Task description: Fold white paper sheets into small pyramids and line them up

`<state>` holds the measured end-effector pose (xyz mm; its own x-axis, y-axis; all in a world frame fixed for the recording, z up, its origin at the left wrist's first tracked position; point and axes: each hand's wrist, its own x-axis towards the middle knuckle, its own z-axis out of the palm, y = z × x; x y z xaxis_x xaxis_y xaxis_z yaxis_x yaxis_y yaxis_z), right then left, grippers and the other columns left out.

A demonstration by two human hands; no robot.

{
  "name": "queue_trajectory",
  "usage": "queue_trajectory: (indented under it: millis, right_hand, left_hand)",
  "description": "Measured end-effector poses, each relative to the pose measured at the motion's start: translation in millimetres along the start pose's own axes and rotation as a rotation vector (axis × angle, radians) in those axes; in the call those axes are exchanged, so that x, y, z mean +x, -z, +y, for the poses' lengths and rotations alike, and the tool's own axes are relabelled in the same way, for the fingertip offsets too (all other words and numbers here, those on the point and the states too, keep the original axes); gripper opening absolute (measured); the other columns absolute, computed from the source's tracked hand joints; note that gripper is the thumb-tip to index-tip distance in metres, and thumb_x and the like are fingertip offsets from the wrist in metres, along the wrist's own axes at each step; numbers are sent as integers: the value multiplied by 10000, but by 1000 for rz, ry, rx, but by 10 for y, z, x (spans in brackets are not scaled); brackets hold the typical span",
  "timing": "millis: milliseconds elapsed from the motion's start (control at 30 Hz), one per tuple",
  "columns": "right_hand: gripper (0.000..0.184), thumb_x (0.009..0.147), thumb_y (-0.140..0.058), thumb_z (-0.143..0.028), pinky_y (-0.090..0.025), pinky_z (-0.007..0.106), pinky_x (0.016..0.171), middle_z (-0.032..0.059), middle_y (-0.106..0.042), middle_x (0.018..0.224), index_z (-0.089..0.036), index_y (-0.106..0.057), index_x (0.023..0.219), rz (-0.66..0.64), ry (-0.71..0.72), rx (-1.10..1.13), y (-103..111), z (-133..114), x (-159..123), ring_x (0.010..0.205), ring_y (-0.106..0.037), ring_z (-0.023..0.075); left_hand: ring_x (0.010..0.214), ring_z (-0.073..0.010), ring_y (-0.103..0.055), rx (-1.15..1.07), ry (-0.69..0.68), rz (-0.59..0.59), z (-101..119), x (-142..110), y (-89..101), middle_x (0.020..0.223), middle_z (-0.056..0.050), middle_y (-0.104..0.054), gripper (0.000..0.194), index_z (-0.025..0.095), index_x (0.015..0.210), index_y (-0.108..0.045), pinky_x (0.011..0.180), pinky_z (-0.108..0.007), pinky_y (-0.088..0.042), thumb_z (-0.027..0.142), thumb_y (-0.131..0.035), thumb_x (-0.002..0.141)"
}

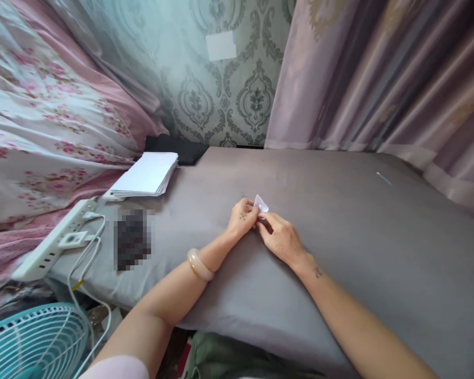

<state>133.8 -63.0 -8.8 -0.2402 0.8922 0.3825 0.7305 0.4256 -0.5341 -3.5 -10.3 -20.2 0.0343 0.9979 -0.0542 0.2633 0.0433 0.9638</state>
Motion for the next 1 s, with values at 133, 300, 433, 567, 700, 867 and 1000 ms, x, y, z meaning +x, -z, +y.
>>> queue_trajectory:
  millis: [133, 300, 433, 567, 700, 867, 1000]
  right_hand:
    - [221, 929, -445, -226, -483, 321, 837, 85, -713, 991, -195, -654, 992, 58, -4, -13, 4, 111, 17, 927, -667, 216]
    - [224, 936, -443, -225, -480, 304, 828, 81, -715, 984, -198, -660, 983, 71, 2, -35, 25, 195, 13, 918, -668, 205]
    - [219, 935, -455, -237, -478, 294, 795, 75, -713, 982, -214, -666, 987, 93, 12, -69, 9, 198, 8, 902, -666, 205]
    - [220, 945, -454, -260, -467, 277, 757, 69, -705, 1002, -225, -661, 1011, 49, -4, -119, 12, 218, 11, 897, -662, 199]
    - [230, 958, -441, -268, -448, 267, 726, 70, -701, 992, -223, -664, 999, 36, -33, -177, 44, 237, 11, 879, -661, 195]
    - [227, 960, -446, -264, -429, 257, 684, 60, -699, 955, -223, -667, 984, 42, -47, -221, 50, 245, 2, 831, -661, 186]
    - [217, 958, -445, -243, -428, 252, 697, 58, -698, 952, -212, -659, 972, 26, -48, -213, 58, 267, 34, 833, -656, 178]
  left_hand:
    - [377, -80, -508, -152, 55, -92, 42, 22, 11, 539, 24, -587, 355, 124, 1036, -543, 370, -159, -352, 434, -574, 865]
    - [667, -131, -648, -379, 124, -148, 126, 60, 70, 789, -57, -648, 481, 120, 1021, -600, 519, -194, -519, 559, -592, 825]
    - [723, -129, -627, -455, 123, -146, 155, 114, 21, 796, -51, -646, 267, 104, 935, -640, 644, -235, -553, 316, -706, 787]
    - [623, -93, -585, -465, 128, -87, 153, 180, -85, 706, -27, -619, 80, 100, 786, -635, 609, -205, -517, 174, -626, 817]
    - [569, -104, -577, -491, 171, -62, 153, 252, -173, 614, -22, -602, 121, 107, 704, -619, 598, -226, -507, 152, -589, 812]
    - [540, -130, -587, -516, 245, -50, 168, 330, -222, 587, -34, -604, 93, 114, 668, -602, 578, -255, -507, 122, -590, 761]
    - [541, -141, -597, -549, 290, -65, 161, 368, -196, 595, -39, -605, 63, 120, 675, -585, 559, -253, -505, 111, -583, 738]
